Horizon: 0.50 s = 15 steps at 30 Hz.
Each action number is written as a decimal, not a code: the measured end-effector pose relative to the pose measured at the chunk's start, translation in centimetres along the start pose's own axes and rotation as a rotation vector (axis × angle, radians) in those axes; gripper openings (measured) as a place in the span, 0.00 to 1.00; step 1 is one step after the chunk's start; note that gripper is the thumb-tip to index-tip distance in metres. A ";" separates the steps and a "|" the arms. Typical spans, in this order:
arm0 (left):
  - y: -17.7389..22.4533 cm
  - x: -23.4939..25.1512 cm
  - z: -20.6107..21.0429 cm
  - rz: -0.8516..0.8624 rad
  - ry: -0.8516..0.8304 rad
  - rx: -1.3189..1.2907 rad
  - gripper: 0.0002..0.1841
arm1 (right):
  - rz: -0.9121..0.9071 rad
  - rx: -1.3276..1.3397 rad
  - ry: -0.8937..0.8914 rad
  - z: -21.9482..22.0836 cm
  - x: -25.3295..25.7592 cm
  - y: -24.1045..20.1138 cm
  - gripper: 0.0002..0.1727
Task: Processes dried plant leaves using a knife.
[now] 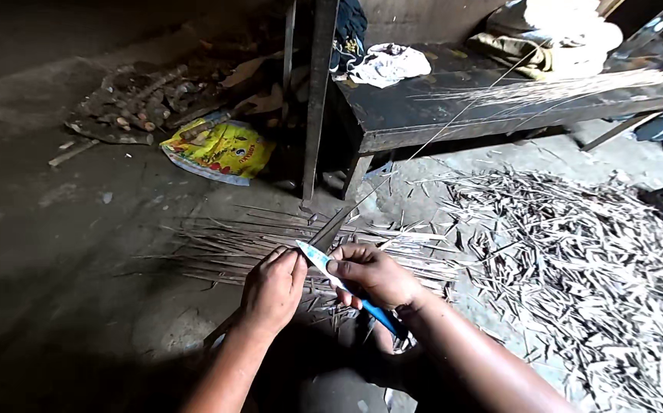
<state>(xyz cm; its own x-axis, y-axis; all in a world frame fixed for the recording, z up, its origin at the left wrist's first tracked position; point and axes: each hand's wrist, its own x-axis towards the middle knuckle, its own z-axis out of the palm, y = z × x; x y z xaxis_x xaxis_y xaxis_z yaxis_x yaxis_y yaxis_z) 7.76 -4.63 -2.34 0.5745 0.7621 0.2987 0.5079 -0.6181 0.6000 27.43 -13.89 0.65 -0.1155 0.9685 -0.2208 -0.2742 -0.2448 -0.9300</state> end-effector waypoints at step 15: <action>0.1 -0.5 -0.1 0.047 0.052 0.257 0.18 | 0.028 -0.020 0.132 1.8 0.9 0.4 0.10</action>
<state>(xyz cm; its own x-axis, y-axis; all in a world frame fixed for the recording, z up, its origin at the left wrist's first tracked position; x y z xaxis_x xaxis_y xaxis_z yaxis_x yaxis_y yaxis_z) 7.49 -5.09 -2.36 0.5712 0.7359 0.3635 0.6312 -0.6770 0.3786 25.54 -13.18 0.59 0.0038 0.9593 -0.2822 -0.2534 -0.2721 -0.9283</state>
